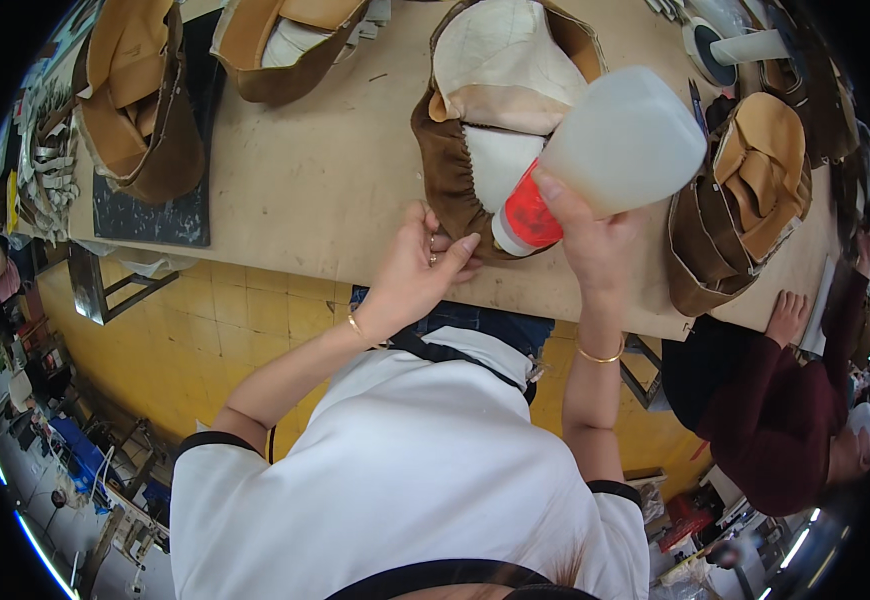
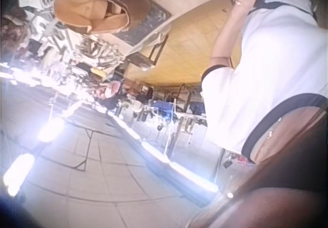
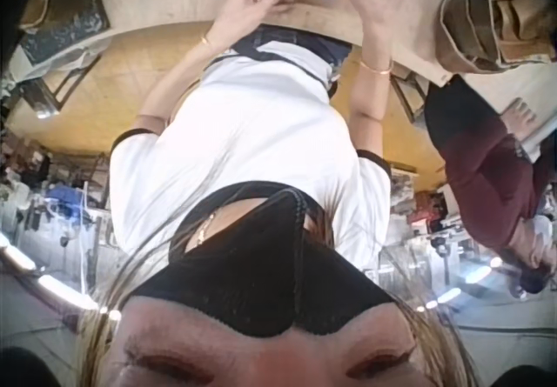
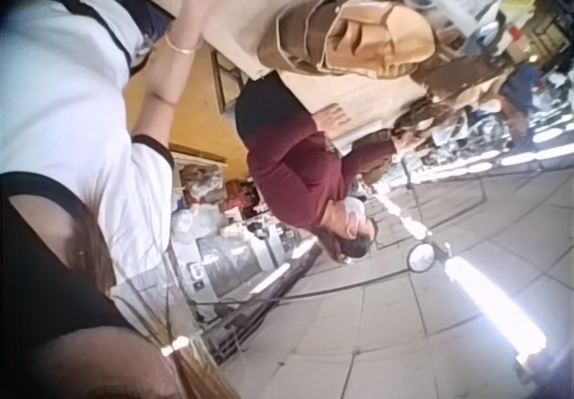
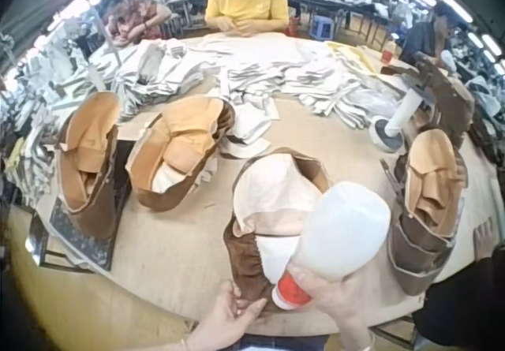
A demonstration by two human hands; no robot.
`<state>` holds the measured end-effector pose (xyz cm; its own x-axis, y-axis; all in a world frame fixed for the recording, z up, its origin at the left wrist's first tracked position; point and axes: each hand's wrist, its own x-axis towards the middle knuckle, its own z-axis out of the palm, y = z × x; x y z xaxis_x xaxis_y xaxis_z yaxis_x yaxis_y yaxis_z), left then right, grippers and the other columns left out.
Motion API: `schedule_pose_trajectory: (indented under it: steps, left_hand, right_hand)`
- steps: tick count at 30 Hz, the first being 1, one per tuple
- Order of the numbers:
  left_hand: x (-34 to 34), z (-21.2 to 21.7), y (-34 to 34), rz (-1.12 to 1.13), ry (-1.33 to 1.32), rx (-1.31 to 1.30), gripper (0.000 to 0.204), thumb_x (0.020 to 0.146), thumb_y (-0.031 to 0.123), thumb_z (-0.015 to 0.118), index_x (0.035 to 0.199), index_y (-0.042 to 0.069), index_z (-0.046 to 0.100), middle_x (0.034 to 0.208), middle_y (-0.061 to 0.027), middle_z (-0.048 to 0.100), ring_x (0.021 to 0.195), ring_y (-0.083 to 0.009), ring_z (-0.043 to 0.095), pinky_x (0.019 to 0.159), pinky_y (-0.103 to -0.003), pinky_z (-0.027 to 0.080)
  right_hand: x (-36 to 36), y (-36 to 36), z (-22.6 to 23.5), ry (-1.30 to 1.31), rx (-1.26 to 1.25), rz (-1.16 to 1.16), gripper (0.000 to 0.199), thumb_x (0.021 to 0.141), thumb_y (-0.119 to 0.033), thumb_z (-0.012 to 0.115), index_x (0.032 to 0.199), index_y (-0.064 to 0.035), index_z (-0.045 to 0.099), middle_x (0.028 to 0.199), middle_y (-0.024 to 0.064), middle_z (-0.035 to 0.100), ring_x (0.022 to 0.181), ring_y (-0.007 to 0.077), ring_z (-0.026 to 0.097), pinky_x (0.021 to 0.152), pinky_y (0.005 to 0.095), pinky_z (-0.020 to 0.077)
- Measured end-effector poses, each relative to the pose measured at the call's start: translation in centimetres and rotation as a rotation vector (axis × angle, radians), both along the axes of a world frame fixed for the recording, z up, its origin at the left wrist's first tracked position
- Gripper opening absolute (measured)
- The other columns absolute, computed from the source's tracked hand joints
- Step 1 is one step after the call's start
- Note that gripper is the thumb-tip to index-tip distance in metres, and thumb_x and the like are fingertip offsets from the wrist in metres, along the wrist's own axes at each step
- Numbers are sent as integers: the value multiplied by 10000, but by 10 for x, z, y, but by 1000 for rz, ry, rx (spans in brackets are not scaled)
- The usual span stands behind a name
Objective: The person applies glue from a squeeze bottle to the edges of a white insole and presses it into a brown shoe upper. The person repeats this process on multiple shoe parts at a workbench.
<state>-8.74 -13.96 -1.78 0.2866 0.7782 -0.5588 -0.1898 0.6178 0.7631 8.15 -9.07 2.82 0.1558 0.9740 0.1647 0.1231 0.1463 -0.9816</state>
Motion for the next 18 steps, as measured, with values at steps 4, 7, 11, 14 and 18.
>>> schedule_pose_trajectory:
  steps: [4, 7, 11, 14, 18]
  left_hand:
    - [1, -3, -1, 35, -37, 29, 253, 900, 3, 504, 912, 51, 256, 780, -39, 448, 764, -131, 612, 699, -291, 579]
    - [0, -5, -1, 5, -28, 30, 238, 911, -1, 483, 922, 67, 255, 842, -32, 449, 805, -138, 627, 754, -296, 580]
    - [1, -6, -3, 20, -13, 35, 237, 905, -9, 489, 916, 56, 262, 808, -18, 424, 784, -129, 623, 726, -279, 579]
    - [2, -6, -4, 51, -19, 36, 237, 897, -17, 495, 911, 46, 267, 782, -17, 401, 761, -126, 621, 690, -262, 575]
    - [0, -7, -4, 15, -27, 34, 224, 911, -2, 483, 909, 52, 265, 821, -21, 411, 799, -131, 624, 722, -273, 578]
  right_hand:
    - [0, -4, -5, -28, 4, 6, 183, 693, -49, 744, 837, 17, 651, 784, 61, 670, 703, 127, 631, 648, 274, 511]
    - [3, -6, -7, -66, 10, 25, 209, 691, -63, 748, 855, 21, 648, 796, 68, 672, 710, 130, 635, 651, 276, 513]
    - [10, -7, -7, -79, -13, 19, 249, 685, -78, 754, 884, 23, 644, 821, 80, 675, 719, 137, 641, 657, 277, 517]
    - [19, -5, -3, -147, -19, 24, 276, 676, -84, 762, 899, 26, 642, 833, 88, 677, 728, 142, 646, 659, 277, 518]
    - [29, 0, 4, -262, -66, 24, 296, 666, -84, 769, 907, 31, 642, 837, 94, 679, 738, 145, 650, 661, 278, 519]
